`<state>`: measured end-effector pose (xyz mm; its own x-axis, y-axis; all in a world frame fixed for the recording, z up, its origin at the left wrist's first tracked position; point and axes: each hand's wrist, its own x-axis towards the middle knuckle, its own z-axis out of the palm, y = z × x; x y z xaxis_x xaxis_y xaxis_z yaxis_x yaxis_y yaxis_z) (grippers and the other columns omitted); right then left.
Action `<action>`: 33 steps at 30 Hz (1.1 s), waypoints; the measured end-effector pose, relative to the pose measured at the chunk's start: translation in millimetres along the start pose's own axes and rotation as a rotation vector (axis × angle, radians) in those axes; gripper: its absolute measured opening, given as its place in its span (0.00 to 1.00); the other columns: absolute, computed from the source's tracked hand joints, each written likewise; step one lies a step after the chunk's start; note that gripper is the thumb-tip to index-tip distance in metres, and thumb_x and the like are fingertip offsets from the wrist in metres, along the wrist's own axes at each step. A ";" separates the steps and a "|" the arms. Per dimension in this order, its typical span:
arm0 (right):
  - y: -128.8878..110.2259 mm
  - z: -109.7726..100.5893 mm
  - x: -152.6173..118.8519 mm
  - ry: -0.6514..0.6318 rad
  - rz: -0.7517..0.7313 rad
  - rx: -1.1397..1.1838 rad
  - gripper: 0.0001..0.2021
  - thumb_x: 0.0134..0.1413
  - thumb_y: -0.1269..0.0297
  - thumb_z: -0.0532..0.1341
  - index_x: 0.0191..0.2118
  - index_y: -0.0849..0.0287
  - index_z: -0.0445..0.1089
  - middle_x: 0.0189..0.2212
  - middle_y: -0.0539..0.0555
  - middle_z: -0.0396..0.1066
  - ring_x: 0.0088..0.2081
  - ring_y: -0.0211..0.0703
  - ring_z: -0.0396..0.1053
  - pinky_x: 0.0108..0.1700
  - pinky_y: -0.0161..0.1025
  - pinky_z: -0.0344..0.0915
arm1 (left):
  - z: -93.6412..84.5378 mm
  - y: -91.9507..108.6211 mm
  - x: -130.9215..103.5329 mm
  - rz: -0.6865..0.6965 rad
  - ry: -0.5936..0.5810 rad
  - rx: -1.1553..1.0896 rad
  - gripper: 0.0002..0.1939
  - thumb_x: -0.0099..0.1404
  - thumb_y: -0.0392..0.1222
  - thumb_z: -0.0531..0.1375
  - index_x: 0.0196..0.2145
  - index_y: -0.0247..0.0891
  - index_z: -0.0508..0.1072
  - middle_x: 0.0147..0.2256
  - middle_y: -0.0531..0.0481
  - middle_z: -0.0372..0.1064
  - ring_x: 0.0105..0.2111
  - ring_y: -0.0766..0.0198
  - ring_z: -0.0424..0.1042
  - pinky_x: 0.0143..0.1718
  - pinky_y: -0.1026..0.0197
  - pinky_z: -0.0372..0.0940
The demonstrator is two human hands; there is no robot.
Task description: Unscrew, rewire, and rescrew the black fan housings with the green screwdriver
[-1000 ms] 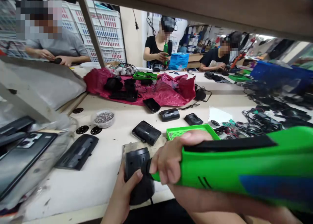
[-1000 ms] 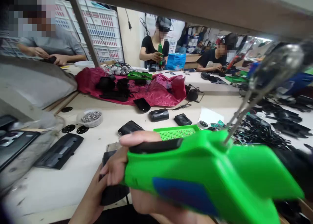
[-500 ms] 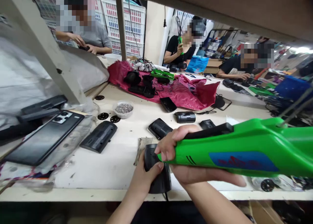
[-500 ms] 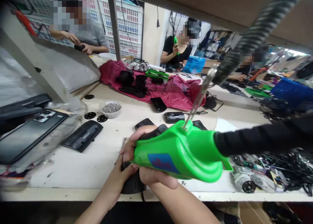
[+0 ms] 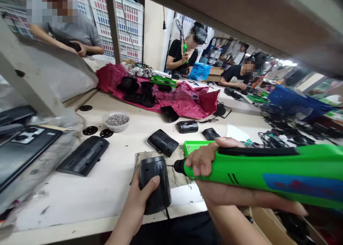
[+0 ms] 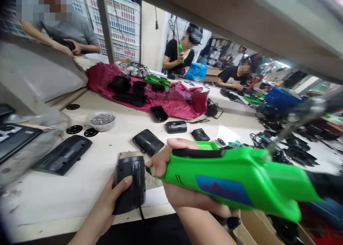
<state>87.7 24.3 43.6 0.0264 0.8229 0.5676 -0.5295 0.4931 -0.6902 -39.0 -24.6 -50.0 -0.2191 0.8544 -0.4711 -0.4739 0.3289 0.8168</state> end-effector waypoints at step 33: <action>6.5 -14.7 -5.9 0.118 -0.039 0.165 0.38 0.41 0.24 0.53 0.39 0.56 0.74 0.14 0.46 0.64 0.14 0.38 0.61 0.22 0.37 0.67 | 4.4 -8.1 -2.0 0.091 0.092 -0.014 0.38 0.47 0.53 0.70 0.55 0.42 0.68 0.42 0.49 0.73 0.43 0.54 0.72 0.40 0.58 0.70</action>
<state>96.5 26.8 29.2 0.1434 0.8364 0.5290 -0.6575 0.4801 -0.5807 -31.0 -27.2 -54.2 -0.3389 0.8397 -0.4243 -0.4606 0.2452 0.8531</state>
